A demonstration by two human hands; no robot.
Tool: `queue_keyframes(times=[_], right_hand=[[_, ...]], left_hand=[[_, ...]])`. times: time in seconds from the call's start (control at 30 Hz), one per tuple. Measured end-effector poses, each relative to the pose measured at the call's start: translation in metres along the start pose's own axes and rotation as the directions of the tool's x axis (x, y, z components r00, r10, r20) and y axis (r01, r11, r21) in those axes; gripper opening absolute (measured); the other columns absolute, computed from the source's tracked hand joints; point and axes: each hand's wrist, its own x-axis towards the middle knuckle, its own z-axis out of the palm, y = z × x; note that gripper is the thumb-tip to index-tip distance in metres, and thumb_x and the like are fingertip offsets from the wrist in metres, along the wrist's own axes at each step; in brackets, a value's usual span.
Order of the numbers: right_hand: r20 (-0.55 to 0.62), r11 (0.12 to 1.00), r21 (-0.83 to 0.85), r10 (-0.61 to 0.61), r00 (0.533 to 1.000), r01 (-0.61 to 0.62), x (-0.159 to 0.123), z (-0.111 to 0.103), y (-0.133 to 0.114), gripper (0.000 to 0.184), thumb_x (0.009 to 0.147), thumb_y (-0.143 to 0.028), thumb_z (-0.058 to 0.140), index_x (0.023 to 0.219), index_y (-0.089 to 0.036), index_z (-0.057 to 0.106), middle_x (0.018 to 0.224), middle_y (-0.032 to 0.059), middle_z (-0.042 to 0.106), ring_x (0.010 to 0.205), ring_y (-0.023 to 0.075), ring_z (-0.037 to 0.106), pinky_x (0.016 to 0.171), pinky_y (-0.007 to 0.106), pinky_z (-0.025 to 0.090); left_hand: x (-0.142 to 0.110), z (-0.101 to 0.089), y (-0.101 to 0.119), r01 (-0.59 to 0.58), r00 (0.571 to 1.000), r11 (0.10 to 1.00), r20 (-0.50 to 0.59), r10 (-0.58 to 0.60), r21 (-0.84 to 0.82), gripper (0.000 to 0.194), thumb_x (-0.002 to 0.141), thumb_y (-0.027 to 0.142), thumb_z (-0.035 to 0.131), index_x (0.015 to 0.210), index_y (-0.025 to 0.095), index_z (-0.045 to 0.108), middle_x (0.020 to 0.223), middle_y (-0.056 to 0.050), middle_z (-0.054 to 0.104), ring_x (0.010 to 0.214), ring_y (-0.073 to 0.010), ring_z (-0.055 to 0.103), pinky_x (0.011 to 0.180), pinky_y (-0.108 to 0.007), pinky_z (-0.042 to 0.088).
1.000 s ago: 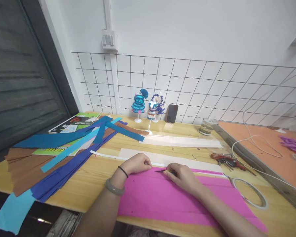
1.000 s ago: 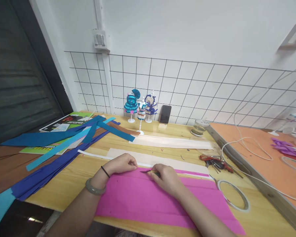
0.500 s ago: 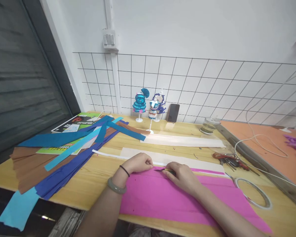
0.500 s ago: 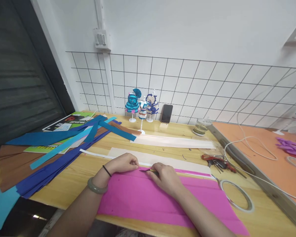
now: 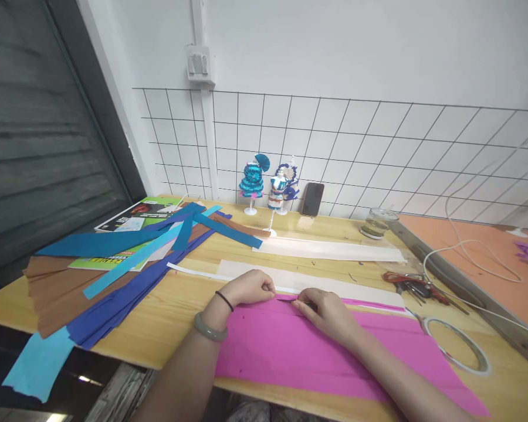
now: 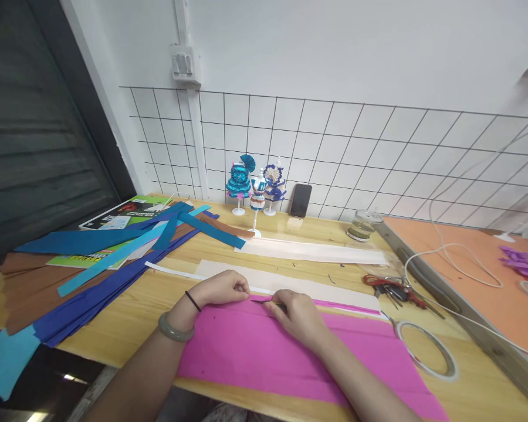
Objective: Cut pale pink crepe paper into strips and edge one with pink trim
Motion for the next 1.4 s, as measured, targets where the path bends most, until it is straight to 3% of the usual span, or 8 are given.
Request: queue_keyframes(times=[0.6, 0.93, 1.4], right_hand=[[-0.004, 1.000, 0.016, 0.024, 1.000, -0.024, 0.000, 0.001, 0.001, 0.035, 0.085, -0.045, 0.037, 0.070, -0.021, 0.057, 0.069, 0.0007, 0.064, 0.063, 0.0145, 0.055, 0.057, 0.025, 0.036], [-0.020, 1.000, 0.023, 0.008, 1.000, -0.008, 0.000, 0.000, 0.003, 0.035, 0.085, -0.046, 0.036, 0.069, -0.021, 0.055, 0.068, 0.0013, 0.063, 0.063, 0.0154, 0.055, 0.059, 0.025, 0.036], [0.044, 0.999, 0.027, 0.042, 0.998, -0.043, -0.001, -0.003, 0.002, 0.035, 0.084, -0.048, 0.037, 0.077, -0.022, 0.060, 0.075, 0.0019, 0.065, 0.066, 0.0166, 0.056, 0.060, 0.026, 0.036]], left_hand=[[-0.002, -0.003, -0.002, 0.034, 0.999, 0.999, 0.011, -0.033, -0.041, 0.026, 0.065, 0.021, 0.051, 0.084, 0.014, 0.067, 0.067, -0.001, 0.064, 0.057, -0.0108, 0.052, 0.048, -0.018, 0.034], [-0.004, -0.009, -0.006, 0.083, 0.997, 0.995, 0.008, -0.082, -0.056, 0.023, 0.063, 0.021, 0.053, 0.079, 0.012, 0.067, 0.068, -0.003, 0.065, 0.058, -0.0116, 0.054, 0.048, -0.018, 0.036], [-0.002, -0.008, -0.012, 0.094, 0.995, 0.990, 0.046, -0.089, -0.107, 0.024, 0.062, 0.023, 0.056, 0.080, 0.013, 0.067, 0.068, -0.002, 0.065, 0.056, -0.0114, 0.054, 0.048, -0.018, 0.036]])
